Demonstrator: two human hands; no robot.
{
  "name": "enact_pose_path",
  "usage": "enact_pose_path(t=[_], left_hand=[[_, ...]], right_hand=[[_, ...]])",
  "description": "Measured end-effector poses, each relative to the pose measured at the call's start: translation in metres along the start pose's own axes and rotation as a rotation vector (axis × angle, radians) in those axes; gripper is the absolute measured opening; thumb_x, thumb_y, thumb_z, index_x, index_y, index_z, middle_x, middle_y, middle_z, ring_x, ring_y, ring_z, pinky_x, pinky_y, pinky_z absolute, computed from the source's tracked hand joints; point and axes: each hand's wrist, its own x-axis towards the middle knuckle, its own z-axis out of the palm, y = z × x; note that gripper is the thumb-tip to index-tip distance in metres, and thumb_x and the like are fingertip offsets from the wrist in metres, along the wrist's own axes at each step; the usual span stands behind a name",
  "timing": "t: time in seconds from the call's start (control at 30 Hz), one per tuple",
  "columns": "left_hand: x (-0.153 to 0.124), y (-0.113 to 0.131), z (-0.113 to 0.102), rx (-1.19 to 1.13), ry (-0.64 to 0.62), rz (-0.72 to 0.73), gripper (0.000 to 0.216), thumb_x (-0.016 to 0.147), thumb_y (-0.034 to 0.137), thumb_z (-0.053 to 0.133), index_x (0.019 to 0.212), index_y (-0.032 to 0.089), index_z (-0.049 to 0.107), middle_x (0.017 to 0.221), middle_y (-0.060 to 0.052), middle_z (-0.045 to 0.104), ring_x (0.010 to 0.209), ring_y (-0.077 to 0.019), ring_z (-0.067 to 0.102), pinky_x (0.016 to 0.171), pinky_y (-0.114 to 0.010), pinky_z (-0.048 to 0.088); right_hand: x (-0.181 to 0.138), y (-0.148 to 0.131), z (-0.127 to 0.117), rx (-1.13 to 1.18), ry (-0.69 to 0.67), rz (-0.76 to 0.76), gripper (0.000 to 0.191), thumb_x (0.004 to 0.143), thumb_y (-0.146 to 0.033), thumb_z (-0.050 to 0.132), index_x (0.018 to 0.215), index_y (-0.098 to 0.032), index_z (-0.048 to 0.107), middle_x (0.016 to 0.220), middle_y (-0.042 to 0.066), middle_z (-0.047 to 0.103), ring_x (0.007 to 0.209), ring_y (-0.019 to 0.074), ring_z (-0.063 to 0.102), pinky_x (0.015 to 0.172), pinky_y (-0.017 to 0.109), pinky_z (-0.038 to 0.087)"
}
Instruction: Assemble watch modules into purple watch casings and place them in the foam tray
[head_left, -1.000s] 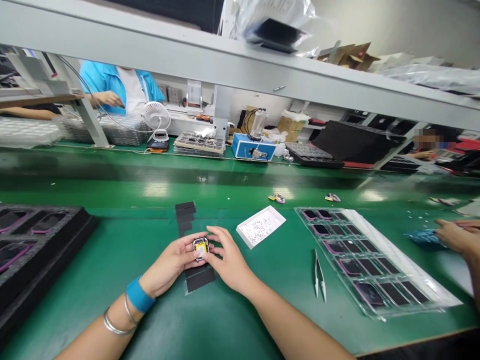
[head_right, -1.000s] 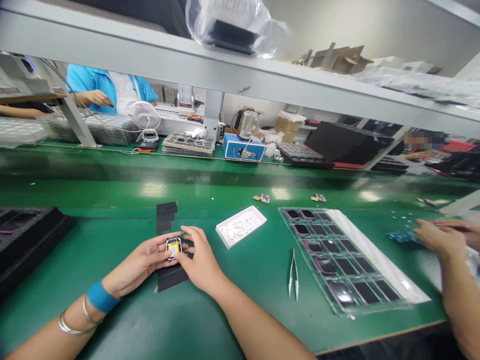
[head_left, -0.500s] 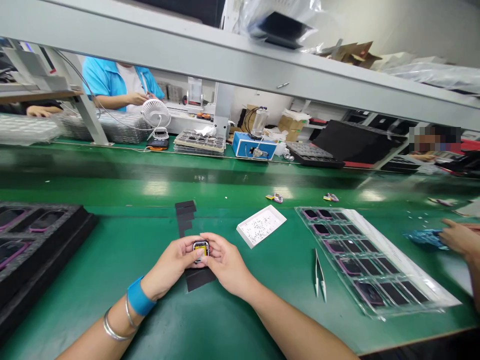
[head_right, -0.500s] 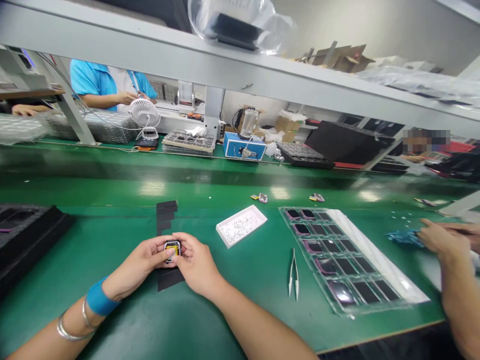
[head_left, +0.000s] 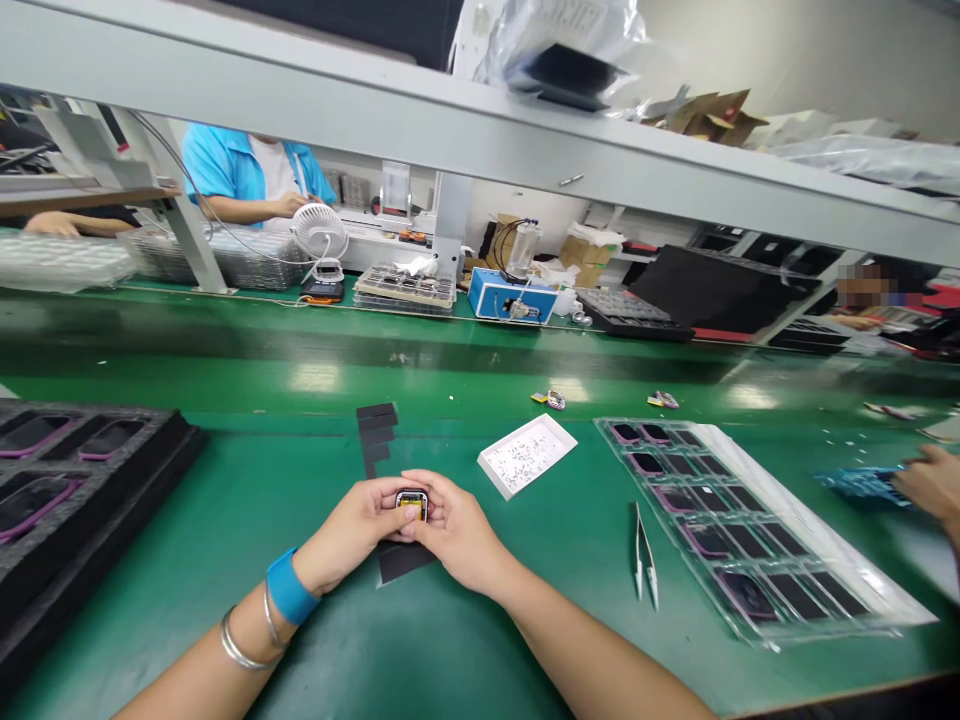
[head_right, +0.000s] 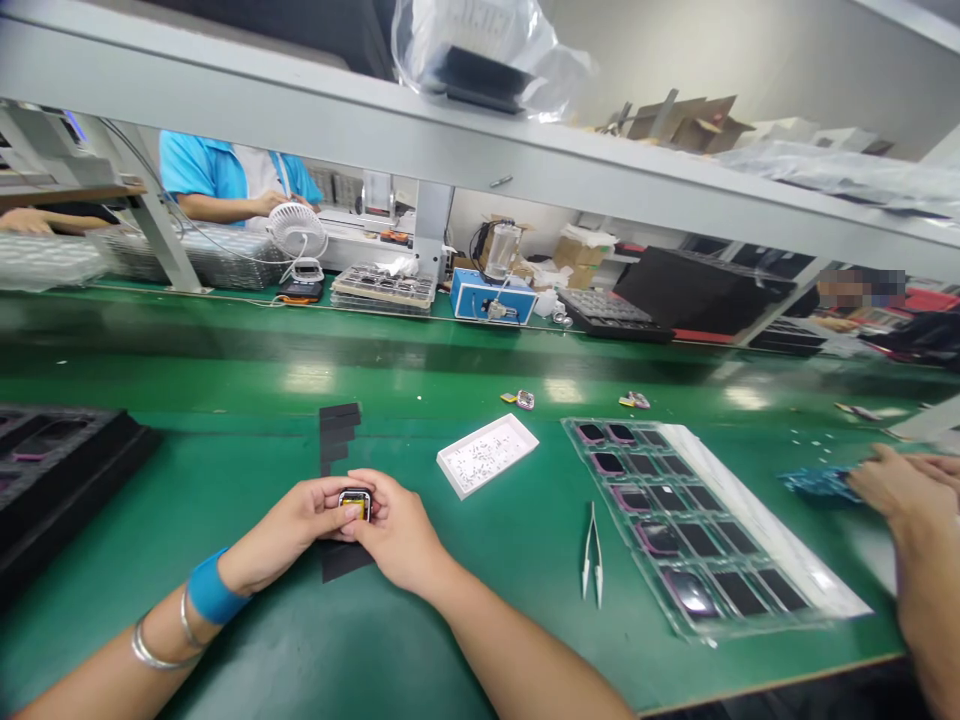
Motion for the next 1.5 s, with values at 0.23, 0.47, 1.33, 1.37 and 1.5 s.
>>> enact_pose_path(t=[0.23,0.47,1.33,1.37,1.5], left_hand=[[0.000,0.006,-0.012,0.019,-0.014,-0.018,0.035,0.072,0.030,0.073,0.103,0.013,0.068,0.100,-0.013,0.071,0.087,-0.0214,0.067,0.076,-0.029,0.052],[0.004,0.023,-0.050,-0.244,0.293,0.100,0.044,0.078,0.024,0.065,0.120,0.017,0.058,0.115,-0.012,0.065,0.102,-0.0198,0.062,0.091,-0.032,0.049],[-0.249,0.067,-0.068,1.342,1.417,0.046,0.053,0.069,0.054,0.062,0.106,0.016,0.062,0.098,-0.010,0.066,0.090,-0.0294,0.062,0.077,-0.039,0.045],[-0.261,0.066,-0.078,1.372,1.406,-0.043,0.057,0.068,0.059,0.058,0.106,0.016,0.063,0.098,-0.009,0.067,0.092,-0.0317,0.062,0.075,-0.040,0.045],[-0.279,0.058,-0.098,1.396,1.218,-0.307,0.061,0.076,0.061,0.046,0.107,0.012,0.063,0.103,-0.014,0.068,0.097,-0.0330,0.062,0.072,-0.037,0.045]], right_hand=[[0.002,-0.005,-0.006,-0.258,0.023,-0.109,0.056,0.072,-0.022,0.067,0.125,-0.023,0.051,0.112,0.005,0.066,0.102,0.0204,0.063,0.092,0.040,0.050],[-0.003,-0.006,-0.011,-0.873,-0.211,-0.219,0.070,0.076,-0.038,0.069,0.138,-0.022,0.040,0.146,0.012,0.034,0.137,0.0282,0.025,0.112,0.051,0.021],[-0.002,-0.004,-0.004,-0.942,-0.211,-0.343,0.028,0.084,-0.030,0.060,0.109,-0.021,0.066,0.115,0.008,0.065,0.111,0.0245,0.054,0.099,0.045,0.042],[-0.001,-0.003,-0.003,-0.952,-0.215,-0.348,0.027,0.084,-0.030,0.060,0.109,-0.021,0.066,0.115,0.008,0.065,0.111,0.0248,0.054,0.099,0.045,0.042],[0.000,-0.001,-0.003,-0.988,-0.210,-0.365,0.027,0.084,-0.030,0.061,0.109,-0.021,0.067,0.115,0.007,0.065,0.110,0.0255,0.055,0.099,0.045,0.042]])
